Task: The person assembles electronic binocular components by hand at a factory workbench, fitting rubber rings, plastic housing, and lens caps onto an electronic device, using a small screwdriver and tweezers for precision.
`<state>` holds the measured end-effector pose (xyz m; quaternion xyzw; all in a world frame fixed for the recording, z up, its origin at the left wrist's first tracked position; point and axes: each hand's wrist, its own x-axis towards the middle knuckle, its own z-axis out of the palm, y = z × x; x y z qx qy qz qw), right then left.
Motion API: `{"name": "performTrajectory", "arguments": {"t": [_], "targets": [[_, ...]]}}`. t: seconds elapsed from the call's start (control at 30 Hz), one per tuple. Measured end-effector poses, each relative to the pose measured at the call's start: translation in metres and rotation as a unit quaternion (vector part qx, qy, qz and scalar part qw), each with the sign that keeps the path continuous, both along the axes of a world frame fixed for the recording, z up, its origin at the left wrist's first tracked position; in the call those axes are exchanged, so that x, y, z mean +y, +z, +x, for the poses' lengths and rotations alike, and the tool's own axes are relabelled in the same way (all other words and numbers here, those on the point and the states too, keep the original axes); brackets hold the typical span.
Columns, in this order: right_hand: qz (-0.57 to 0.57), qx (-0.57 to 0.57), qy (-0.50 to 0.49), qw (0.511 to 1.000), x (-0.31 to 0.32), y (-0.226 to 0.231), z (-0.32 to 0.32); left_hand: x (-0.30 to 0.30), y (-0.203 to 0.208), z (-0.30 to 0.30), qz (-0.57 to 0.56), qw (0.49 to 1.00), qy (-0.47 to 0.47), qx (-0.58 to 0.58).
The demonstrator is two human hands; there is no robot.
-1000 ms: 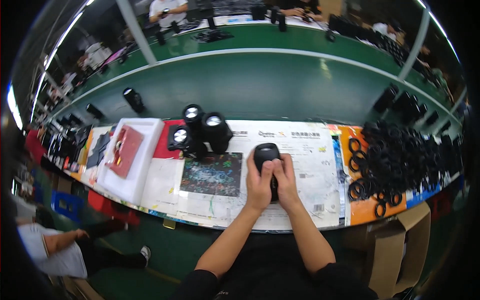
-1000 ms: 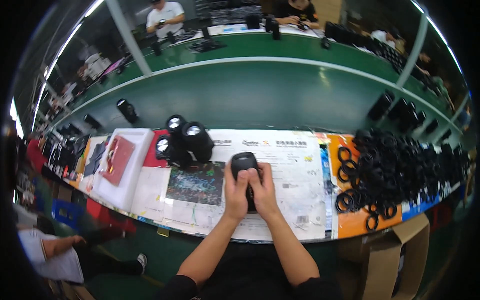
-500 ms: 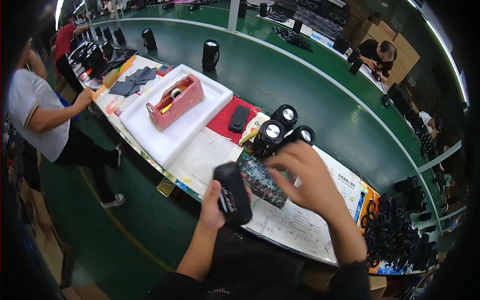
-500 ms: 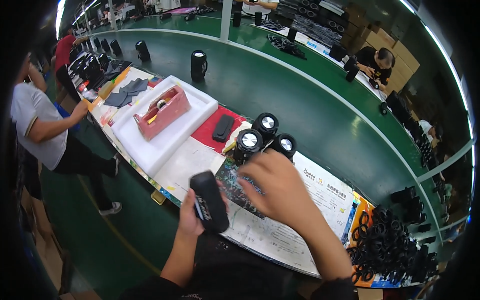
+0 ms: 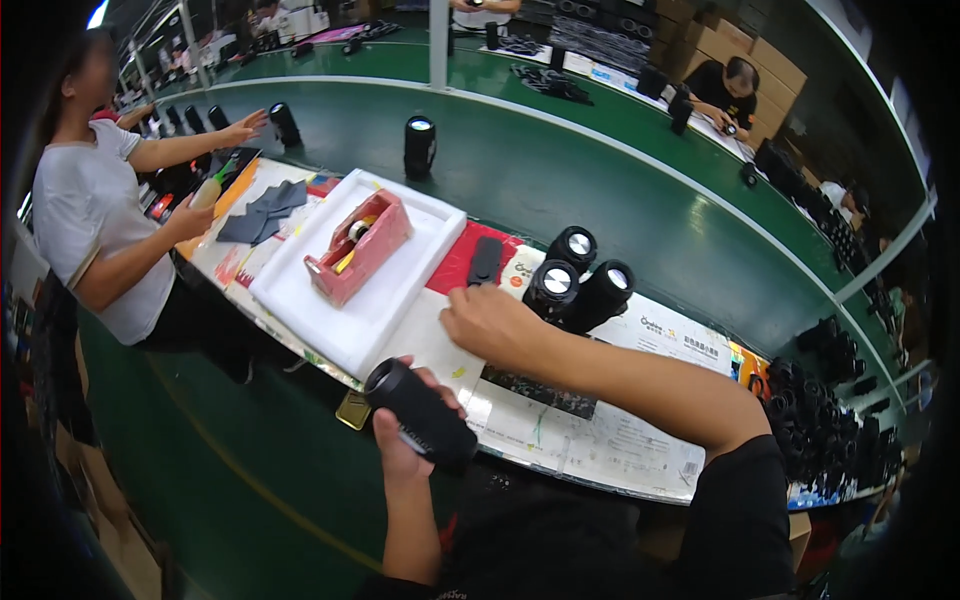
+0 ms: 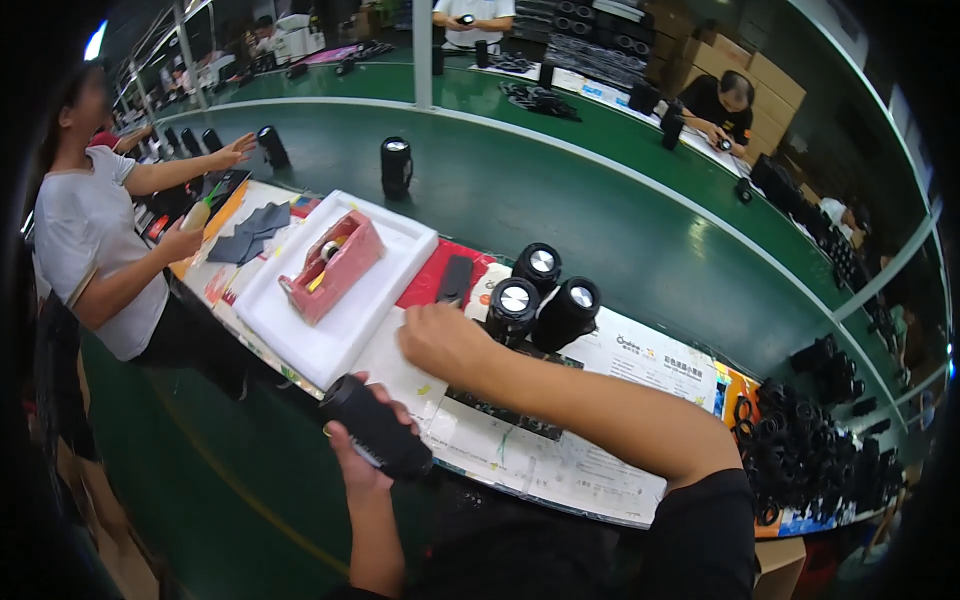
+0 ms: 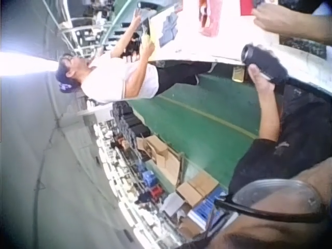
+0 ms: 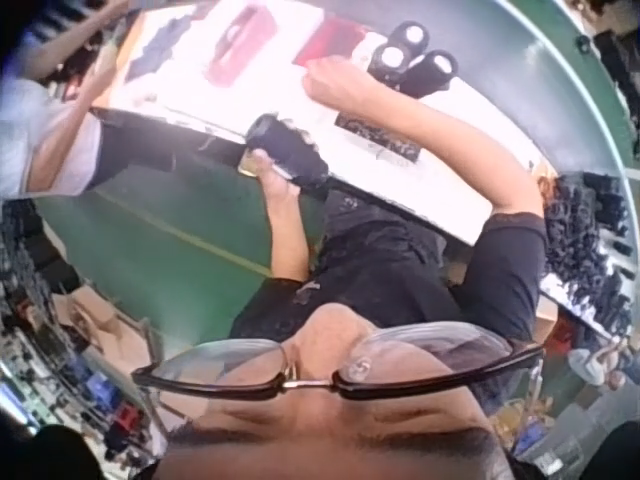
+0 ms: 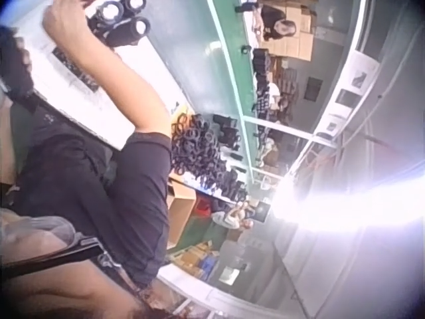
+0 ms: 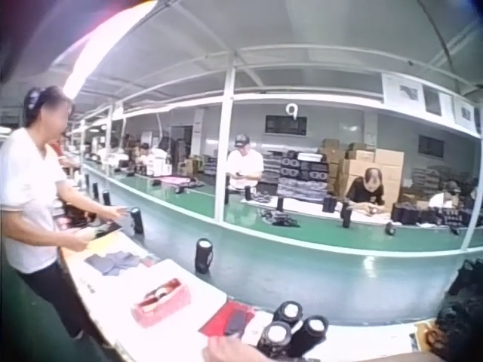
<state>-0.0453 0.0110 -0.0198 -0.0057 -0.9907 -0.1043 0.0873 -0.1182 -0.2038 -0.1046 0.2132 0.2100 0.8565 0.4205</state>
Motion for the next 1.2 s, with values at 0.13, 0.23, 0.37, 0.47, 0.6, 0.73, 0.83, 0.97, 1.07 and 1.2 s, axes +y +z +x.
{"name": "performTrajectory", "arguments": {"t": [0.13,0.23,0.37,0.47,0.6,0.73,0.83,0.97,1.07,1.2], "targets": [[-0.348,0.035,-0.014,0.937,-0.054,0.082,0.098,-0.014,0.013,-0.003,0.114,0.992,-0.057,-0.016],[-0.397,0.110,-0.139,0.901,-0.054,0.065,0.210,-0.002,0.038,0.018,0.073,0.983,-0.167,0.001],[-0.369,0.123,-0.340,0.856,-0.024,0.013,0.335,0.061,0.048,0.061,-0.019,0.954,-0.290,0.075],[-0.329,0.058,-0.418,0.844,-0.026,0.001,0.365,0.120,0.047,0.105,-0.040,0.927,-0.344,0.144],[-0.285,-0.036,-0.451,0.845,-0.002,-0.035,0.355,0.178,0.045,0.159,-0.065,0.916,-0.376,0.121],[-0.249,0.025,-0.443,0.861,0.007,-0.067,0.345,0.215,0.022,0.190,-0.096,0.910,-0.382,0.125],[-0.307,0.132,-0.463,0.821,0.007,-0.068,0.348,0.213,0.005,0.193,-0.125,0.917,-0.359,0.125],[-0.431,0.152,-0.491,0.742,0.021,-0.029,0.359,0.212,-0.004,0.188,-0.115,0.920,-0.337,0.166],[-0.526,0.256,-0.337,0.738,0.013,-0.022,0.363,0.213,0.005,0.192,-0.111,0.924,-0.330,0.162],[-0.652,0.217,-0.340,0.642,0.003,0.011,0.343,0.212,-0.009,0.186,-0.103,0.916,-0.276,0.273]]}}
